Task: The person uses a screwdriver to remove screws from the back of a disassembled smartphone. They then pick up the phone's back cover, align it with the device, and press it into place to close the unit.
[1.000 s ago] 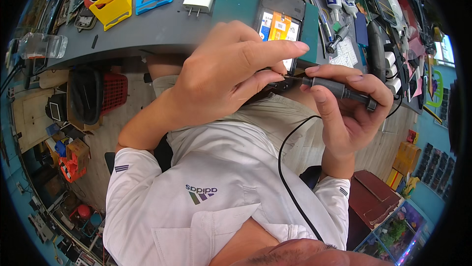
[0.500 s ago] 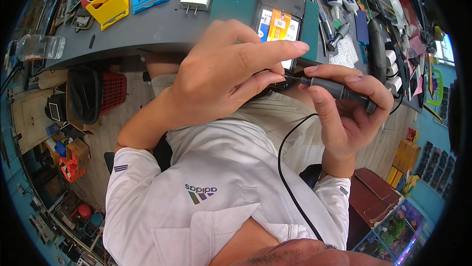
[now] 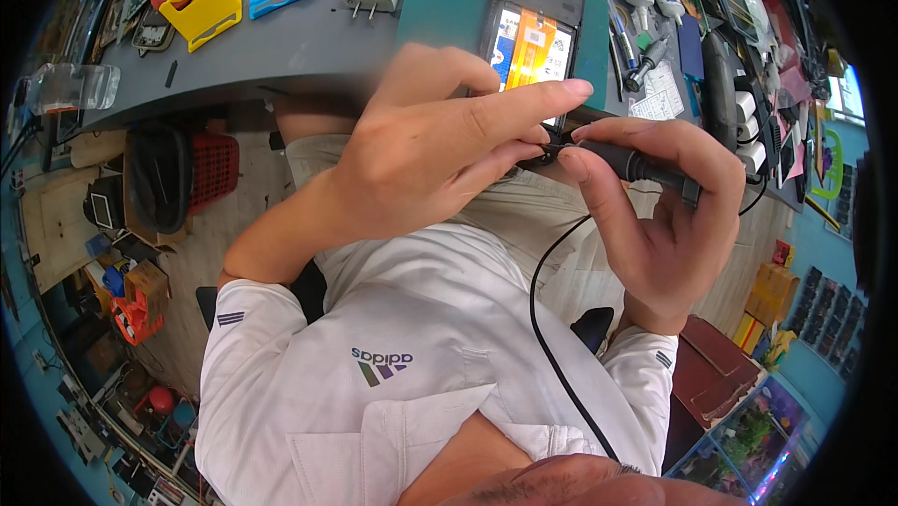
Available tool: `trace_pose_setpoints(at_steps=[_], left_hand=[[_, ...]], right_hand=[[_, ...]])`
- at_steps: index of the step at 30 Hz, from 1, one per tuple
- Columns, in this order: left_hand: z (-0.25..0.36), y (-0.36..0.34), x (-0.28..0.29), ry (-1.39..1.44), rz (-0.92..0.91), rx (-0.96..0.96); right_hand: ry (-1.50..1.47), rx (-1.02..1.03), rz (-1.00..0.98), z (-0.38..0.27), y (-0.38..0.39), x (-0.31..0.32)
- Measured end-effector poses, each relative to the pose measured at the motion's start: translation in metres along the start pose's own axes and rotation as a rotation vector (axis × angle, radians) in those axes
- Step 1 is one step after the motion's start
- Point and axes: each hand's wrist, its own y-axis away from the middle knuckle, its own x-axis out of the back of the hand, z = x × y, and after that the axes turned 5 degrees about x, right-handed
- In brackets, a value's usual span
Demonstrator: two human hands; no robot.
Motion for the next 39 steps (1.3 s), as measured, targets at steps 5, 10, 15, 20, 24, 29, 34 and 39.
trace_pose_setpoints(at_steps=[5,10,15,20,24,29,34,39], left_hand=[[0.0,0.005,0.004,-0.016,-0.017,-0.015],[-0.002,0.011,0.004,-0.029,-0.022,-0.021],[-0.004,0.014,0.004,-0.033,-0.016,-0.054],[-0.004,0.015,0.004,-0.03,-0.012,-0.056],[-0.005,0.019,0.006,0.014,-0.004,-0.022],[-0.004,0.052,-0.018,0.451,0.54,0.274],[0.005,0.075,-0.026,0.874,0.276,0.912],[0.012,0.051,-0.034,1.199,0.014,0.973]], right_hand=[[0.031,-0.01,-0.04,0.003,-0.004,0.002],[0.033,-0.027,-0.061,0.003,-0.005,0.001],[0.009,-0.004,-0.073,0.004,-0.005,0.0],[0.012,-0.008,-0.092,0.003,-0.007,-0.001],[0.046,0.014,-0.098,0.001,-0.01,-0.003],[0.2,0.044,-0.22,-0.01,-0.021,0.003],[0.171,0.15,-0.278,-0.009,-0.037,0.003],[0.174,0.185,-0.316,-0.013,-0.045,0.003]])
